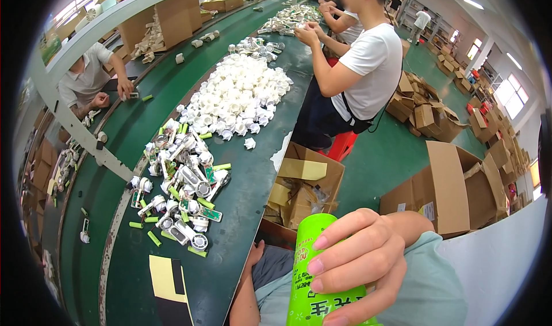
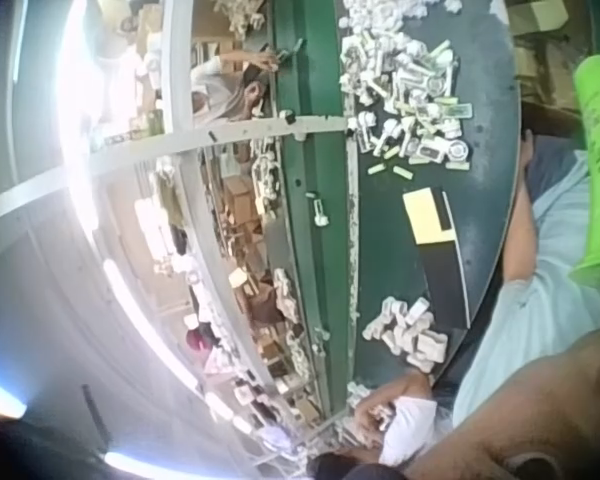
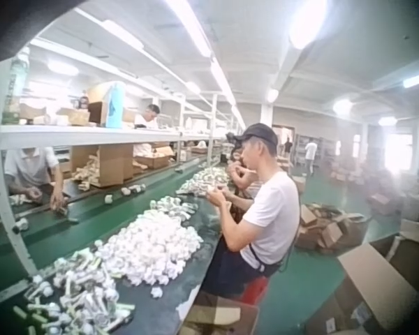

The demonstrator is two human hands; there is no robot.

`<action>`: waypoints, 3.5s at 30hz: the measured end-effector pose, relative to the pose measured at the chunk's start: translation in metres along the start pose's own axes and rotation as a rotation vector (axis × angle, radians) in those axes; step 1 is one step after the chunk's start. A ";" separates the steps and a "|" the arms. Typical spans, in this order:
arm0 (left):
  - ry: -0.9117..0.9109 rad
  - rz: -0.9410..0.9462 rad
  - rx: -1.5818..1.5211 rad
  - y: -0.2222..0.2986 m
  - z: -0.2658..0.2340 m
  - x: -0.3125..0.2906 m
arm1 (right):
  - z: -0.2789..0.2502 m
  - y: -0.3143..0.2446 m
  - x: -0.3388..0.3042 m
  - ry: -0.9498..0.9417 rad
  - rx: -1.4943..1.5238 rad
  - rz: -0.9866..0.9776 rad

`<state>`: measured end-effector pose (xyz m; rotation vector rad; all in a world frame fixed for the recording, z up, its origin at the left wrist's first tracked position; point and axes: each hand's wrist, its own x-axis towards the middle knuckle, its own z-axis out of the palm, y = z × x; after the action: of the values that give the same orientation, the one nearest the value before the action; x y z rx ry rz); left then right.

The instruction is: The person assembles handheld fans by hand on a production line, fitting internal components and fan blades into a plastic housing, then inserting a battery.

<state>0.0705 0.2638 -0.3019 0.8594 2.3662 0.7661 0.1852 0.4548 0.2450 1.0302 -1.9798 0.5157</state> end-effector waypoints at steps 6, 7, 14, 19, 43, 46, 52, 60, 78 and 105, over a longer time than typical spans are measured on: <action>0.018 0.042 0.007 0.005 0.004 -0.001 | 0.004 0.000 0.002 0.003 0.019 0.010; 0.021 0.050 0.008 0.006 0.005 -0.001 | 0.006 0.000 0.002 0.007 0.024 0.006; 0.038 0.111 0.026 0.014 0.004 0.006 | 0.003 0.003 0.003 -0.001 0.027 0.007; 0.045 0.152 0.038 0.018 0.008 0.007 | 0.003 0.002 0.003 -0.004 0.022 0.014; 0.046 0.310 0.075 0.026 0.030 -0.027 | 0.014 0.003 0.000 0.030 0.050 0.001; 0.051 0.333 0.079 0.028 0.032 -0.029 | 0.016 0.002 0.001 0.020 0.064 0.004; 0.066 0.378 0.091 0.031 0.033 -0.030 | 0.016 0.001 0.002 0.018 0.081 0.024; 0.080 0.434 0.108 0.035 0.036 -0.032 | 0.018 0.004 0.001 0.013 0.076 0.019; 0.285 0.564 0.180 0.063 -0.001 0.029 | 0.040 0.000 0.000 0.037 0.211 0.228; -0.278 0.448 -0.290 0.130 -0.139 -0.095 | 0.153 0.420 0.395 0.315 -0.112 0.785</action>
<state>0.1018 0.2351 -0.0930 1.2903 1.7835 1.0545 -0.3588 0.4095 0.4869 0.0482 -2.0386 0.9037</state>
